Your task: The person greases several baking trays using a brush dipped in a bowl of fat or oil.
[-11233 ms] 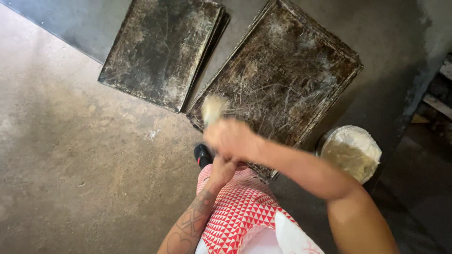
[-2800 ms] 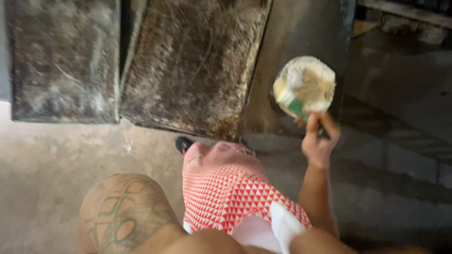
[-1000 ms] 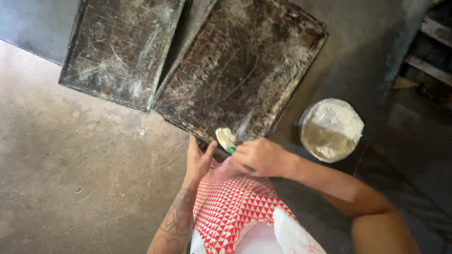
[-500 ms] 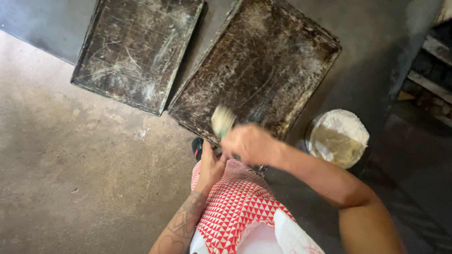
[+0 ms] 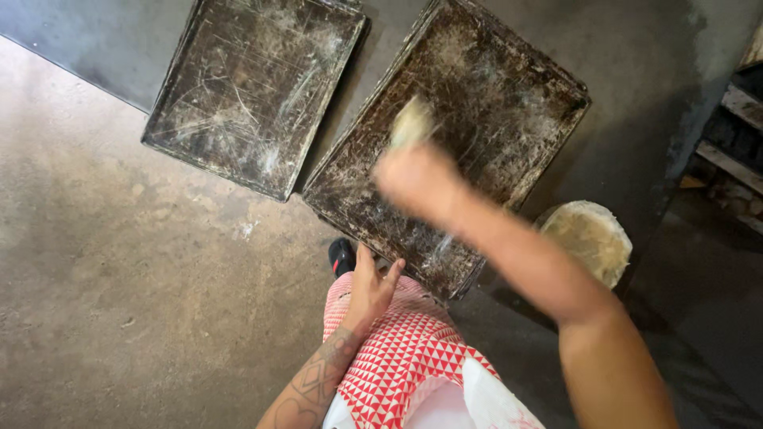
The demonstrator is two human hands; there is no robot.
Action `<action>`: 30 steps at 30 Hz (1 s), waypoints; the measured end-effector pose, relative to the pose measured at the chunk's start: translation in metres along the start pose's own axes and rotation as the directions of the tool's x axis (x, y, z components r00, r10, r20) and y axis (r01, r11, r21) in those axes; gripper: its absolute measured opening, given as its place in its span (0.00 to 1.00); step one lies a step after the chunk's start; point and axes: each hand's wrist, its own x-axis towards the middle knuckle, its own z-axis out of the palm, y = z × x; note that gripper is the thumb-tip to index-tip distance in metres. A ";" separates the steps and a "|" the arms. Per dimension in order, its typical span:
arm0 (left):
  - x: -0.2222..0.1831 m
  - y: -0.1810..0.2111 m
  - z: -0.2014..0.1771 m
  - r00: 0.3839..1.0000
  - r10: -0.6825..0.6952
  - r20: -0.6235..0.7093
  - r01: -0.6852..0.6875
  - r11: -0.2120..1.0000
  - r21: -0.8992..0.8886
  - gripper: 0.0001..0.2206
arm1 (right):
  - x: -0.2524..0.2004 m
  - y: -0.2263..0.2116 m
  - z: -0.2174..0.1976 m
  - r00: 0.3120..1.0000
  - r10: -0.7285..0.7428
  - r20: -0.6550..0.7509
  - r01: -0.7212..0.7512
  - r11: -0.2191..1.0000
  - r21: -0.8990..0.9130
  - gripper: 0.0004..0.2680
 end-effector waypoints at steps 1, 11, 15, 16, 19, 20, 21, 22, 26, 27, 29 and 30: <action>0.001 0.000 0.000 1.000 0.002 -0.001 -0.002 1.000 -0.001 0.28 | -0.012 -0.029 -0.010 0.977 -0.174 -0.125 0.188 0.976 0.109 0.04; 0.003 0.013 -0.003 0.999 -0.026 0.020 0.026 0.999 -0.019 0.30 | 0.015 0.161 0.021 0.744 0.561 0.362 -0.538 0.182 0.823 0.06; 0.001 0.009 -0.002 1.000 -0.015 0.021 0.015 1.000 0.020 0.29 | 0.059 0.153 0.029 0.844 0.498 0.198 -0.528 0.707 0.470 0.05; 0.002 0.009 -0.002 1.000 -0.013 0.026 0.012 1.000 0.021 0.29 | 0.063 0.124 0.028 0.901 0.393 0.186 -0.430 0.869 0.245 0.05; 0.004 0.008 -0.001 0.991 -0.117 0.066 0.118 0.993 -0.011 0.29 | 0.039 -0.005 0.008 0.995 -0.071 0.076 0.069 0.997 0.031 0.04; 0.004 0.007 0.001 0.990 -0.120 0.070 0.129 0.979 -0.155 0.31 | 0.024 -0.034 -0.002 0.980 -0.187 -0.071 0.193 0.977 0.094 0.04; 0.002 0.005 0.003 0.990 -0.123 0.073 0.139 0.945 -0.296 0.33 | 0.007 -0.047 -0.010 0.968 -0.198 -0.156 0.234 0.936 0.264 0.05; 0.000 0.002 0.005 0.990 -0.122 0.076 0.139 0.945 -0.296 0.33 | -0.006 -0.056 -0.015 0.951 -0.191 -0.241 0.280 0.863 0.420 0.07; -0.006 -0.023 0.008 0.986 -0.162 0.045 0.161 0.839 -0.519 0.27 | -0.058 -0.038 -0.005 0.831 0.295 -0.472 0.376 0.327 0.867 0.05; -0.011 -0.028 0.007 0.978 -0.206 0.044 0.195 0.805 -0.561 0.23 | -0.069 -0.035 0.002 0.807 0.415 -0.419 0.315 0.297 0.901 0.05; -0.026 -0.032 -0.002 0.963 -0.262 0.057 0.250 0.803 -0.541 0.21 | -0.103 -0.033 0.018 0.690 0.670 -0.273 0.205 0.181 0.962 0.06; -0.027 -0.030 -0.006 0.945 -0.318 0.073 0.308 0.798 -0.518 0.19 | -0.117 -0.033 0.027 0.617 0.741 -0.265 0.247 0.138 0.959 0.06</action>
